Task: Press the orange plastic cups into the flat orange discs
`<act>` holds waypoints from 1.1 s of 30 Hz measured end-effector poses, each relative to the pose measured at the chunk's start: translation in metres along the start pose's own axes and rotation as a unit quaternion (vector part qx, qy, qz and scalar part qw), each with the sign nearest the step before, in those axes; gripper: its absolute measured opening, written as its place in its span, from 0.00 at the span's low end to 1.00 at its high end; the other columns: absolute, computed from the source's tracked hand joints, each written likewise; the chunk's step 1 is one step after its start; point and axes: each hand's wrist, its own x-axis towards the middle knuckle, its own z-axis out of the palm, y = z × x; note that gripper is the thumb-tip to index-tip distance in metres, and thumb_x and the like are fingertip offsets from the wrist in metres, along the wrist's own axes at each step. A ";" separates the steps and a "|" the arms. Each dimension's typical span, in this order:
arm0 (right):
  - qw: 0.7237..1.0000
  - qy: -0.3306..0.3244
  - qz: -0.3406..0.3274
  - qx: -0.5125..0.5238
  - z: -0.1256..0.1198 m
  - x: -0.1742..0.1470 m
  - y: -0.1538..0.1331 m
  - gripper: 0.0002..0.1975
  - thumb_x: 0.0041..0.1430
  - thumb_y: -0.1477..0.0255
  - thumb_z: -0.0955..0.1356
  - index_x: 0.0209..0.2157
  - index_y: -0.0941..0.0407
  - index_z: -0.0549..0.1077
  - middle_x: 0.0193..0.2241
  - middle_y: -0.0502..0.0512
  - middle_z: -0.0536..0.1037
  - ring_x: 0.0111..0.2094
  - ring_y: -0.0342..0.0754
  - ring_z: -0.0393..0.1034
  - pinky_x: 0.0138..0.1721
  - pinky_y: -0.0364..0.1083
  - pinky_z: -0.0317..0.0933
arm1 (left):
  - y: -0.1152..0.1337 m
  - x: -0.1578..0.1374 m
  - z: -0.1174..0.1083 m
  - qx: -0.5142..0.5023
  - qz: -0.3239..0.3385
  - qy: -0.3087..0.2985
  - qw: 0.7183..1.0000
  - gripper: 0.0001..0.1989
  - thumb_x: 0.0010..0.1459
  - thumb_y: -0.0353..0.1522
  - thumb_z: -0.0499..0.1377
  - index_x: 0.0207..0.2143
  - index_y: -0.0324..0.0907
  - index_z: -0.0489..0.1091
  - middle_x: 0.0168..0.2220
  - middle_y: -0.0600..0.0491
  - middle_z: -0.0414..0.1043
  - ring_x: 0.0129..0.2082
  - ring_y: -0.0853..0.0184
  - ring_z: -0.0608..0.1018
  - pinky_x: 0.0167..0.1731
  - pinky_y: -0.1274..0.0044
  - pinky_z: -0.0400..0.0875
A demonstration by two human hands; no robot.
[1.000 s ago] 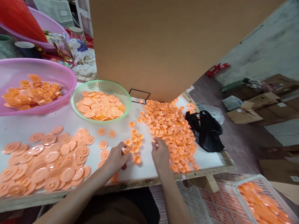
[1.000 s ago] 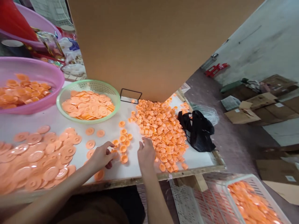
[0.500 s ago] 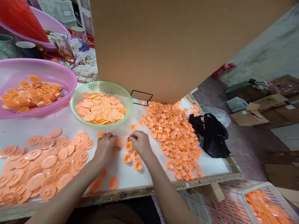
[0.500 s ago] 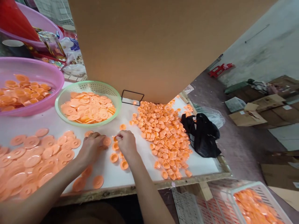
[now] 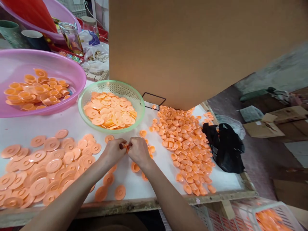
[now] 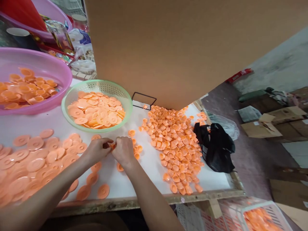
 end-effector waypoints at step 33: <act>0.999 0.035 -0.024 0.003 0.012 -0.014 -0.001 0.09 0.56 0.81 0.65 0.27 0.57 0.74 0.27 0.55 0.77 0.33 0.49 0.68 0.37 0.45 0.57 | -0.006 0.001 0.008 -0.075 -0.074 -0.005 0.994 0.05 0.48 0.30 0.58 0.29 0.41 0.63 0.15 0.59 0.68 0.15 0.67 0.76 0.16 0.80 0.68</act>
